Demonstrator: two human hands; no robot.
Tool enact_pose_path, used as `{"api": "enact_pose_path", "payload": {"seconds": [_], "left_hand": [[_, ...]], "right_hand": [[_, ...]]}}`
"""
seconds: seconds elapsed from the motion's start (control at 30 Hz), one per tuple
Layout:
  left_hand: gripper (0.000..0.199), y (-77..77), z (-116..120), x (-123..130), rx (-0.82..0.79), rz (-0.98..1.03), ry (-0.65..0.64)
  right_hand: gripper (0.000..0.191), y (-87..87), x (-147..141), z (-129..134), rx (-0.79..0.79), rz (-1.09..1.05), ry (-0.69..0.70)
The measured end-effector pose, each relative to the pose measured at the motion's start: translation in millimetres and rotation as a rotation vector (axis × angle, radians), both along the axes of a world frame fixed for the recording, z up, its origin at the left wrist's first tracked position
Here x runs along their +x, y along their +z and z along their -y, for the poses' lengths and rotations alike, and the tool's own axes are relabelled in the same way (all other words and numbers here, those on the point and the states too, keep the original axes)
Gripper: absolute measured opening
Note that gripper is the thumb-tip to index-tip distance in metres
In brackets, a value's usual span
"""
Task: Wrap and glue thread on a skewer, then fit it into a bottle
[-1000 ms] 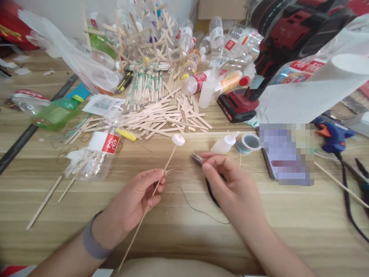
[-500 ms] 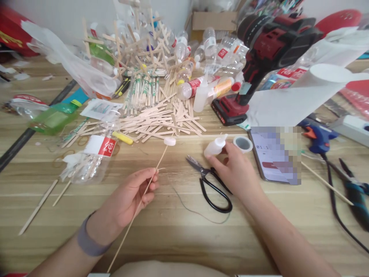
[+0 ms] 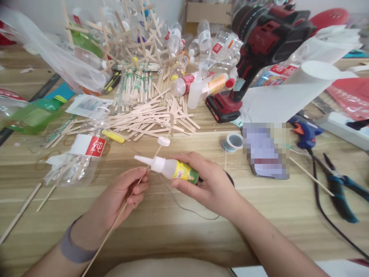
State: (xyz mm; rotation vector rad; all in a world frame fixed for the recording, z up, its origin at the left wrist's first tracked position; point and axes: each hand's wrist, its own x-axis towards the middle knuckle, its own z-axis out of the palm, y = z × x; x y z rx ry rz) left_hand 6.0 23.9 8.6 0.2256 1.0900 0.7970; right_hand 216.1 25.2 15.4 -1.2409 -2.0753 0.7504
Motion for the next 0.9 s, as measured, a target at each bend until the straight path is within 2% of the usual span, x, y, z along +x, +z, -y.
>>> {"api": "enact_pose_path", "payload": {"seconds": [0.07,0.17,0.33,0.47,0.9], "left_hand": [[0.018,0.8,1,1,0.018,-0.012,-0.012],[0.021,0.8,3,2,0.027,-0.039,-0.043],[0.025,0.3,4,5,0.064,-0.065,-0.051],[0.025,-1.3,6,6,0.063,-0.066,-0.077],[0.015,-1.9,9,5,0.067,-0.033,-0.08]], "right_hand": [[0.03,1.2,-3,0,-0.042,-0.058,-0.014],[0.029,0.4,-5,1,-0.068,-0.158,-0.155],[0.027,0.5,-6,1,-0.229,-0.554,-0.329],[0.033,2.1,-10,-2,-0.352,-0.8,-0.381],[0.022,8.4,-31,-5,-0.217,-0.676,-0.383]]}}
